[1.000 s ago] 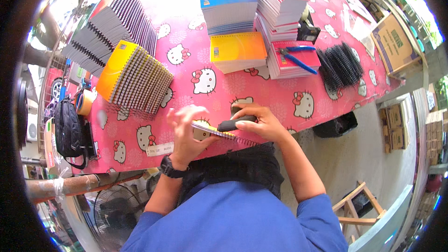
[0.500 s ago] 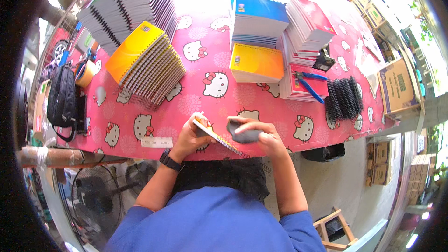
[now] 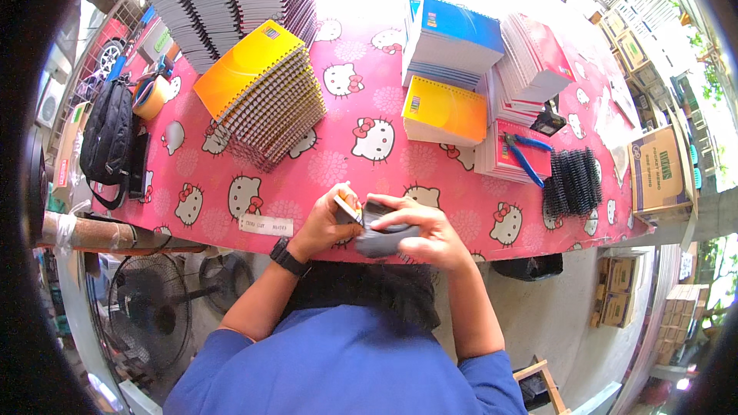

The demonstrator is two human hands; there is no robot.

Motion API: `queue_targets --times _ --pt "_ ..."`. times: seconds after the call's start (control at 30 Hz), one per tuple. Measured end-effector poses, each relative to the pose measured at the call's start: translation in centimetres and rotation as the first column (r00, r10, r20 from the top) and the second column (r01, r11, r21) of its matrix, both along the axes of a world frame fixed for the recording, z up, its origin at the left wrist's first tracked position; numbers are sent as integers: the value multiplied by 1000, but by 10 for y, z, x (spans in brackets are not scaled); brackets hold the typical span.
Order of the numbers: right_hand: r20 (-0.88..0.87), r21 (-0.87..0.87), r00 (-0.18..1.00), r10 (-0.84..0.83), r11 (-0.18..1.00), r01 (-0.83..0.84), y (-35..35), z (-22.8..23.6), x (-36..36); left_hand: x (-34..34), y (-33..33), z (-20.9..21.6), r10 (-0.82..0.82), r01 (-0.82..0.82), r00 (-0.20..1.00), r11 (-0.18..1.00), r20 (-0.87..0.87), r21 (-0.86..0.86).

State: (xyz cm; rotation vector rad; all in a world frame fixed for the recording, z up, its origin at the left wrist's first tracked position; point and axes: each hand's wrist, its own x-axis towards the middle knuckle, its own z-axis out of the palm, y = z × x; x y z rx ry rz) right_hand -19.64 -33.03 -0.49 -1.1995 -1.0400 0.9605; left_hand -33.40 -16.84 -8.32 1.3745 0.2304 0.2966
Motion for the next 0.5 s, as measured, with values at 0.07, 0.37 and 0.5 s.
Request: queue_targets --times 0.07,0.37,0.5 --pt "362 -243 919 -155 936 253 5 -18 3 1 0 -16 9 -10 996 1000 86 12" --pt "345 -146 912 -221 947 285 12 -21 9 -4 -3 -3 1 -2 998 1000 55 16" --pt "369 -86 923 -108 985 150 18 -15 -3 2 2 1 -2 -3 997 998 78 70"
